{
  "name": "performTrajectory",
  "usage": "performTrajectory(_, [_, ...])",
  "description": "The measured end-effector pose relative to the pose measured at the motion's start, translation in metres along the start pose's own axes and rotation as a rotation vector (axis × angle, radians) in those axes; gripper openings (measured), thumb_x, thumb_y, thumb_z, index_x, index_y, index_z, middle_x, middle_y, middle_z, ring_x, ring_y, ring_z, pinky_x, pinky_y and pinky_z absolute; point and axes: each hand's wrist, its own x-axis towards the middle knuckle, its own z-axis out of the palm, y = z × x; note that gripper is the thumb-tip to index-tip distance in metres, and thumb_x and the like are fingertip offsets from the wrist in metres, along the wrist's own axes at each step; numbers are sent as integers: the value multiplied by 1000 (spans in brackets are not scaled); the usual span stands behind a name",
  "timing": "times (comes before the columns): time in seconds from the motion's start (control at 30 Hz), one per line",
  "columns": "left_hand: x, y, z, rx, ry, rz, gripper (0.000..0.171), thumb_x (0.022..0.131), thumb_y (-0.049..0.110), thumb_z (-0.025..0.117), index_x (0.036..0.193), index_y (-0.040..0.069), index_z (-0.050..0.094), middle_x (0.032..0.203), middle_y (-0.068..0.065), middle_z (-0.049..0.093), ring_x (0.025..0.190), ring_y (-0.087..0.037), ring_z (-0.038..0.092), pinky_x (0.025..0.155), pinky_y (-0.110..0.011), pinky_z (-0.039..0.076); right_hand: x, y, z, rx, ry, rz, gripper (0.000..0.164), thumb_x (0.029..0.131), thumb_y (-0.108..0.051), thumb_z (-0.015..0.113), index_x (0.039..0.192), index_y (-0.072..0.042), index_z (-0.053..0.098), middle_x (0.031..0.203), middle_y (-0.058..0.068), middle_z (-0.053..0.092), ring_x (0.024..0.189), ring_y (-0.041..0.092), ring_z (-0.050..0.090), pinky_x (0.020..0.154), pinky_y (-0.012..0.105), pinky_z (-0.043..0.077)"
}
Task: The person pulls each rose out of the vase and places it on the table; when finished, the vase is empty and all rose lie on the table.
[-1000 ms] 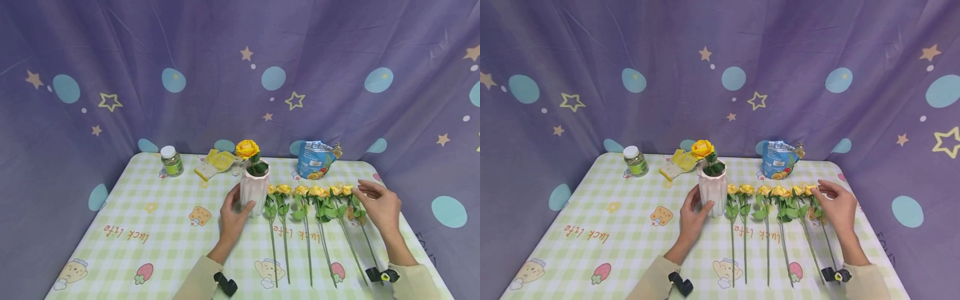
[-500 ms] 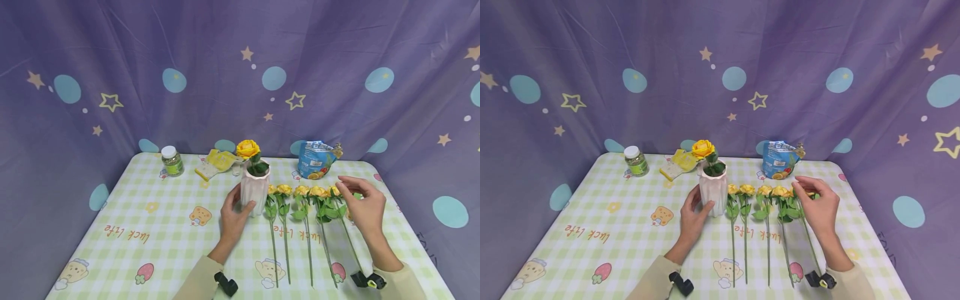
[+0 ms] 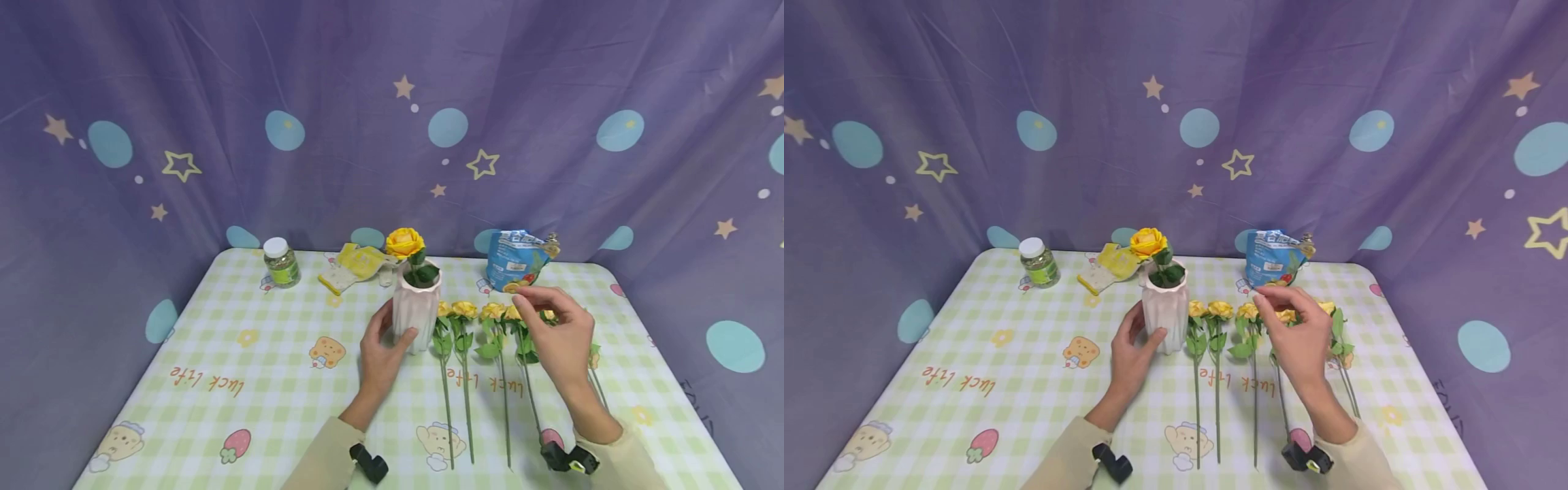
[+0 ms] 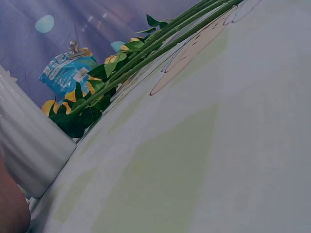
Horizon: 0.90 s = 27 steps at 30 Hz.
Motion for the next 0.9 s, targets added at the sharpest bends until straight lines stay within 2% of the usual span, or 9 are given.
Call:
performTrajectory(0.13, [0, -1, 0, -4, 0, 3, 70, 94, 11, 90, 157, 10, 60, 156, -6, 66, 140, -29, 64, 124, -52, 46, -3, -5, 18, 85, -12, -35, 12, 94, 13, 79, 104, 8, 83, 96, 8, 81, 80, 10, 70, 75, 20, 57])
performTrajectory(0.27, [-1, -1, 0, 0, 4, 7, 69, 94, 11, 90, 156, 10, 61, 155, -7, 66, 139, -30, 65, 123, -52, 47, -5, -9, 35, 122, -30, -55, 16, 92, 15, 79, 105, 6, 83, 93, 4, 79, 79, 9, 69, 75, 20, 57])
performTrajectory(0.4, [-1, 1, 0, 10, 8, 7, 70, 94, 11, 90, 157, 9, 61, 155, -8, 66, 139, -31, 65, 123, -53, 47, -5, -15, 50, 149, -51, -37, 18, 92, 15, 79, 105, 5, 84, 93, -1, 78, 79, 9, 69, 76, 20, 57])
performTrajectory(0.57, [0, 4, -1, 22, 6, -4, 70, 94, 13, 90, 157, 10, 60, 156, -9, 65, 139, -31, 65, 123, -54, 47, -9, -18, 69, 168, -92, -7, 15, 94, 11, 81, 104, 1, 85, 91, 8, 78, 80, 10, 68, 76, 21, 57])
performTrajectory(0.77, [1, 4, 0, 27, 4, -15, 71, 94, 15, 91, 158, 12, 60, 156, -7, 66, 139, -30, 65, 124, -55, 46, -10, -18, 88, 179, -70, 20, 12, 95, 6, 83, 103, -2, 86, 94, 15, 76, 87, 12, 67, 79, 25, 56])
performTrajectory(0.9, [0, 3, 0, 26, 4, -11, 70, 95, 15, 91, 157, 12, 60, 155, -7, 66, 139, -30, 65, 124, -54, 46, -7, -17, 99, 170, -63, 39, 12, 94, 4, 85, 104, -2, 86, 104, 18, 73, 99, 14, 65, 85, 29, 52])
